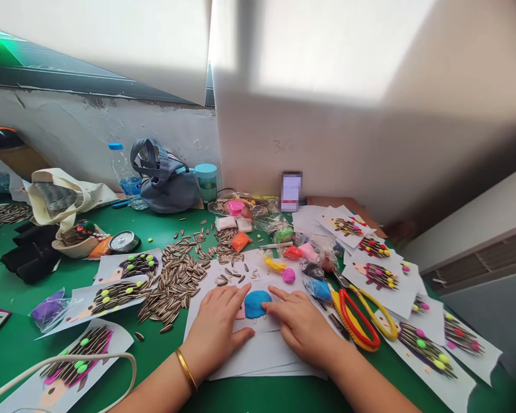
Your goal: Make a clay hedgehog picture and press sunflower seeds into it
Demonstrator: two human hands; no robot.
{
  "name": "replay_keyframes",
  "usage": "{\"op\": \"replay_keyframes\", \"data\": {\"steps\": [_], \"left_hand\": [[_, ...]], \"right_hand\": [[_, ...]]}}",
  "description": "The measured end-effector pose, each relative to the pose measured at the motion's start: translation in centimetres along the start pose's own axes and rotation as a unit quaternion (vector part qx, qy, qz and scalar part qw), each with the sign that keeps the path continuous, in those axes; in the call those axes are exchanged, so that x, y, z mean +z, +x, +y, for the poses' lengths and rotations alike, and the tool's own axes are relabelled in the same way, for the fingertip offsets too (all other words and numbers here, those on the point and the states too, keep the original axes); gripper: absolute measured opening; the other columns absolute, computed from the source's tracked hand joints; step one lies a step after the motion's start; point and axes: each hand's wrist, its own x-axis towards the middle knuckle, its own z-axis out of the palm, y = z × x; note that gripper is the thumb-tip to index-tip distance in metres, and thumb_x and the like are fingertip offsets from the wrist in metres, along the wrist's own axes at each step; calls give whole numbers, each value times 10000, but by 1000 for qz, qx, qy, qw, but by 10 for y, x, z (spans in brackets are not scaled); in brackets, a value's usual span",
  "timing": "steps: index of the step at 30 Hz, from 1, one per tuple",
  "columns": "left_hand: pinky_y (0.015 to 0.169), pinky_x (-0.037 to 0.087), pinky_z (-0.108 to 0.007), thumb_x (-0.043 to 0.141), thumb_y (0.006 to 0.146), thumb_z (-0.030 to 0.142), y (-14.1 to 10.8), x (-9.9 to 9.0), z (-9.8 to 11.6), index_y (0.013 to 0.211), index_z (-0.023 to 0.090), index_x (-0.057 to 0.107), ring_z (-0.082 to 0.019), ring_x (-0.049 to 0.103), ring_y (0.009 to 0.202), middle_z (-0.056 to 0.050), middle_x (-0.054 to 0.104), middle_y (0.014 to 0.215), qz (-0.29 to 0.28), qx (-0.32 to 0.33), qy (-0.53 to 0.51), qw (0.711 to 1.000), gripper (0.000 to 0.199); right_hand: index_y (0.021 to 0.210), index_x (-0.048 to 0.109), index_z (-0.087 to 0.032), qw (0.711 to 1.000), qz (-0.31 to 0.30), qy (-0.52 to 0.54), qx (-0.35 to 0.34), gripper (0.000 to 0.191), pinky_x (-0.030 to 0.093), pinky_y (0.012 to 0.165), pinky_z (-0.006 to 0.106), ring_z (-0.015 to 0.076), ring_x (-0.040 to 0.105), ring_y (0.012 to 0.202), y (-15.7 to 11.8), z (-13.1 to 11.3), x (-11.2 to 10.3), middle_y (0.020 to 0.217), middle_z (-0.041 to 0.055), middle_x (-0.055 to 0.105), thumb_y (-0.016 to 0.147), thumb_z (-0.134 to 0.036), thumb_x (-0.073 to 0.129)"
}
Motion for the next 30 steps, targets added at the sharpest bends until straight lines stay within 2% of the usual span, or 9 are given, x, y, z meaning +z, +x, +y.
{"op": "replay_keyframes", "data": {"steps": [6,14,23,25,30], "left_hand": [[1072,372,-500,798,726,302,-1,0,0,1466,287,380,-301,507,1232,-68,593,1322,-6,1,0,1000,850],[1080,364,-501,799,727,302,0,0,0,1469,278,372,-304,498,1246,-70,589,1335,-15,0,0,1000,856],[1067,379,-505,797,723,310,-1,0,0,1463,284,388,-307,509,1234,-68,595,1321,-4,-1,1,1000,846],[1067,379,-505,792,728,310,-1,0,0,1461,282,390,-305,508,1233,-71,591,1325,-3,1,1,1000,837],[1067,378,-508,773,743,303,-1,0,0,1462,279,387,-307,508,1235,-79,590,1329,-3,5,-1,1000,816]], "right_hand": [[1161,628,-212,999,51,16,9,459,429,1006,418,227,505,1331,-3,6,-3,1202,78,706,788,-36,426],[1096,647,-230,998,55,13,-9,422,462,949,416,235,552,1286,-3,7,1,1064,50,748,784,-37,438],[1063,663,-231,998,53,26,-20,422,470,960,410,235,567,1270,-3,4,-1,1010,48,757,761,-26,451],[1082,664,-223,998,59,23,-15,435,474,959,406,233,568,1267,-3,5,-1,1045,61,754,761,-25,447],[1162,652,-200,997,73,-4,17,445,485,948,427,249,589,1237,-3,9,1,1272,120,669,791,-59,451]]}}
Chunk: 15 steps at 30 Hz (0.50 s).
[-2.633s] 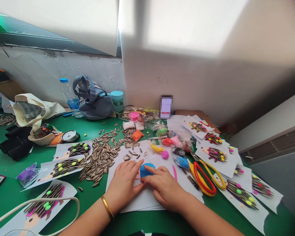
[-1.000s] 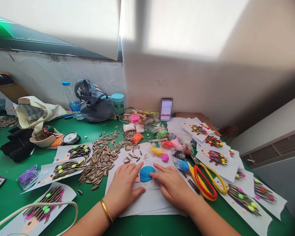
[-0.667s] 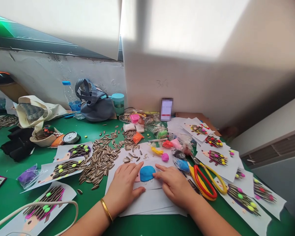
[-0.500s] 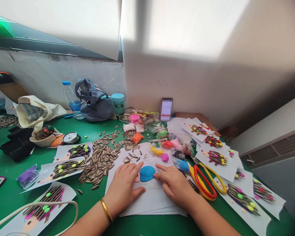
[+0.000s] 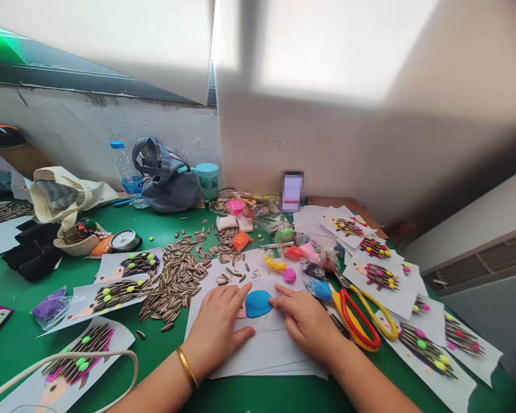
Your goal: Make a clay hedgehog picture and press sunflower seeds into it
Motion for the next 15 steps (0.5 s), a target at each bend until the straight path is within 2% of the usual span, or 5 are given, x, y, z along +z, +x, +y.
{"op": "replay_keyframes", "data": {"steps": [3,7,15], "left_hand": [[1071,374,-516,771,745,301,0,0,0,1463,280,381,-310,510,1237,-78,592,1329,0,0,-2,1000,817],[1074,371,-522,768,748,299,-1,0,0,1463,285,379,-315,510,1241,-78,592,1329,2,2,-4,1000,814],[1089,369,-519,786,733,280,0,-1,1,1470,281,365,-309,505,1249,-79,594,1330,-2,7,-9,1000,848]], "right_hand": [[1135,657,-199,1000,-4,-1,13,419,482,962,431,246,571,1263,0,1,2,1280,118,665,803,-60,442],[1229,606,-190,1000,-2,2,14,471,460,1008,445,241,517,1321,1,1,4,1302,111,650,815,-54,428],[1267,567,-183,999,9,5,33,485,423,1064,467,242,475,1357,2,2,9,1358,112,608,820,-64,424]]}}
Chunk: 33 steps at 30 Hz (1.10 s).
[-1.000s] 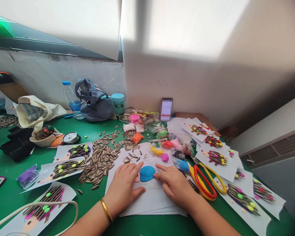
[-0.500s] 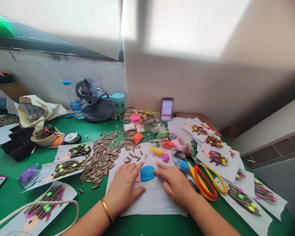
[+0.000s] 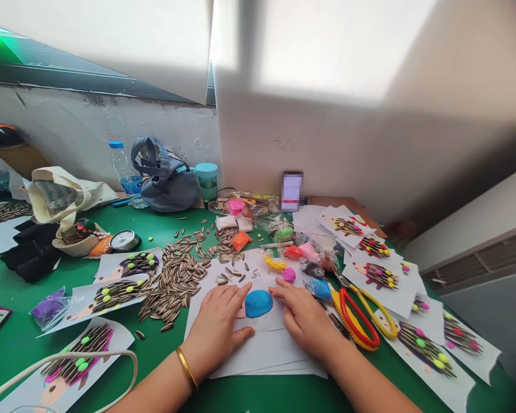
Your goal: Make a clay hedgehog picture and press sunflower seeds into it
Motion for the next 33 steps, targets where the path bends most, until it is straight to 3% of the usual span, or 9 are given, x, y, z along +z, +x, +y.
{"op": "replay_keyframes", "data": {"steps": [19,25,33], "left_hand": [[1166,224,-637,762,743,212,-1,-1,0,1480,304,343,-306,527,1272,-86,592,1346,1,28,-22,999,853],[1173,238,-621,791,716,196,-1,0,0,1492,294,316,-295,504,1310,-96,560,1395,-26,38,-38,998,915],[1162,249,-636,765,730,208,-1,0,0,1484,301,338,-306,525,1298,-105,582,1379,-17,51,-40,998,871]], "right_hand": [[1233,588,-200,1000,-5,15,-5,485,424,1054,475,250,493,1342,6,-3,4,1273,97,666,805,-52,414],[1229,591,-198,1000,-12,11,6,468,414,1040,486,261,496,1340,7,-6,2,1270,98,668,820,-60,410],[1279,569,-210,999,-29,5,-19,530,391,1028,466,261,473,1358,9,-12,1,1246,106,680,794,-56,421]]}}
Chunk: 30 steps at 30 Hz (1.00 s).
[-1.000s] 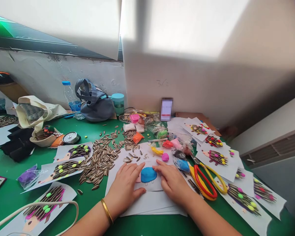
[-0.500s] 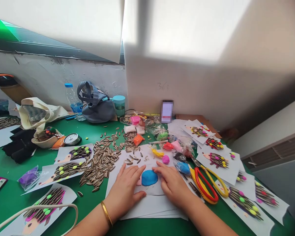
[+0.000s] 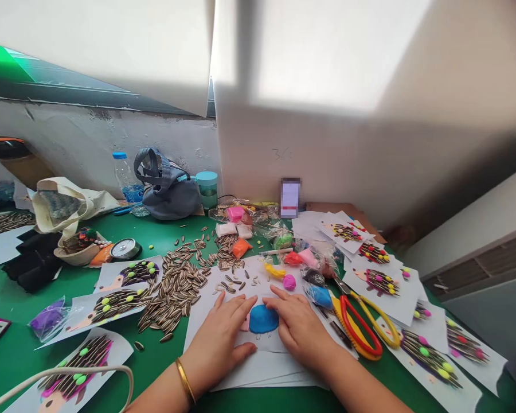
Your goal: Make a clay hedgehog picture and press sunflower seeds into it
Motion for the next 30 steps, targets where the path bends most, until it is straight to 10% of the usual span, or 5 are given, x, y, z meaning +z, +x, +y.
{"op": "replay_keyframes", "data": {"steps": [30], "left_hand": [[1166,210,-667,766,712,165,0,0,1,1524,288,169,-299,511,1303,-102,540,1422,7,8,-3,1000,1016]], "right_hand": [[1330,501,-239,998,-64,9,-13,560,237,1097,434,200,331,1446,2,-18,2,1362,56,606,797,-78,443]]}}
